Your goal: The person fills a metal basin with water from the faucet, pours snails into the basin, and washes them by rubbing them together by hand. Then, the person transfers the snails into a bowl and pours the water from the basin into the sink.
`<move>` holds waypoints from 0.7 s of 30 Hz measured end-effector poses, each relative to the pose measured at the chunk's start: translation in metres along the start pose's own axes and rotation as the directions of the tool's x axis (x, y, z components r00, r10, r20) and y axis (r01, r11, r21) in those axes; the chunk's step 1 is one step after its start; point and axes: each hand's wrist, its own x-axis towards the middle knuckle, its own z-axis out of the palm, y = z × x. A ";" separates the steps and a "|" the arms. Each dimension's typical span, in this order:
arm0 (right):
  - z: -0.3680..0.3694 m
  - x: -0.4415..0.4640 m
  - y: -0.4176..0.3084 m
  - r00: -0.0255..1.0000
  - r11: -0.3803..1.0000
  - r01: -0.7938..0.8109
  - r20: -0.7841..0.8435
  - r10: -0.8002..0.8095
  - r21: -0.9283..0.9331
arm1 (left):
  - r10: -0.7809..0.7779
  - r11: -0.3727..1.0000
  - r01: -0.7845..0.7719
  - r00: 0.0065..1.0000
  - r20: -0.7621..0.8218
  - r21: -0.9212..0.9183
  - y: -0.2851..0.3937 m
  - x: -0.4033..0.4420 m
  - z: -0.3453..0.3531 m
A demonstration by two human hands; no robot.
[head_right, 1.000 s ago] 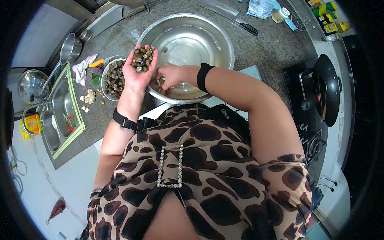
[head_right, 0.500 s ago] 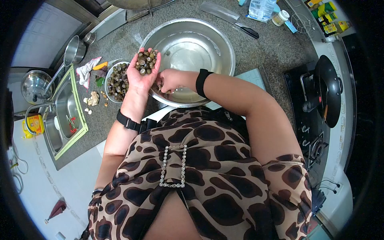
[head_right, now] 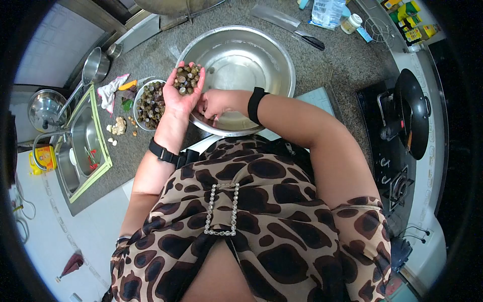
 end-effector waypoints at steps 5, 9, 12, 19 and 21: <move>-0.007 -0.013 -0.007 0.999 0.990 0.014 0.043 -0.008 -0.141 | -0.010 1.000 0.010 0.999 -0.031 0.003 -0.001 -0.004 0.005; -0.033 -0.039 -0.020 0.999 0.986 -0.004 -0.033 -0.001 -0.165 | -0.019 1.000 0.019 1.000 -0.009 -0.012 0.001 -0.002 0.001; -0.058 -0.053 -0.048 0.988 0.971 0.038 -0.139 -0.072 -0.238 | -0.025 1.000 0.025 1.000 -0.005 0.001 -0.001 0.000 -0.003; -0.031 -0.060 -0.106 0.748 0.576 0.315 -0.176 -0.640 -0.754 | -0.088 0.987 0.097 0.993 -0.073 0.126 -0.023 -0.003 0.003; -0.023 -0.053 -0.098 0.720 0.524 0.295 -0.175 -0.671 -0.799 | -0.113 0.982 0.128 0.987 -0.110 0.137 -0.025 -0.006 0.007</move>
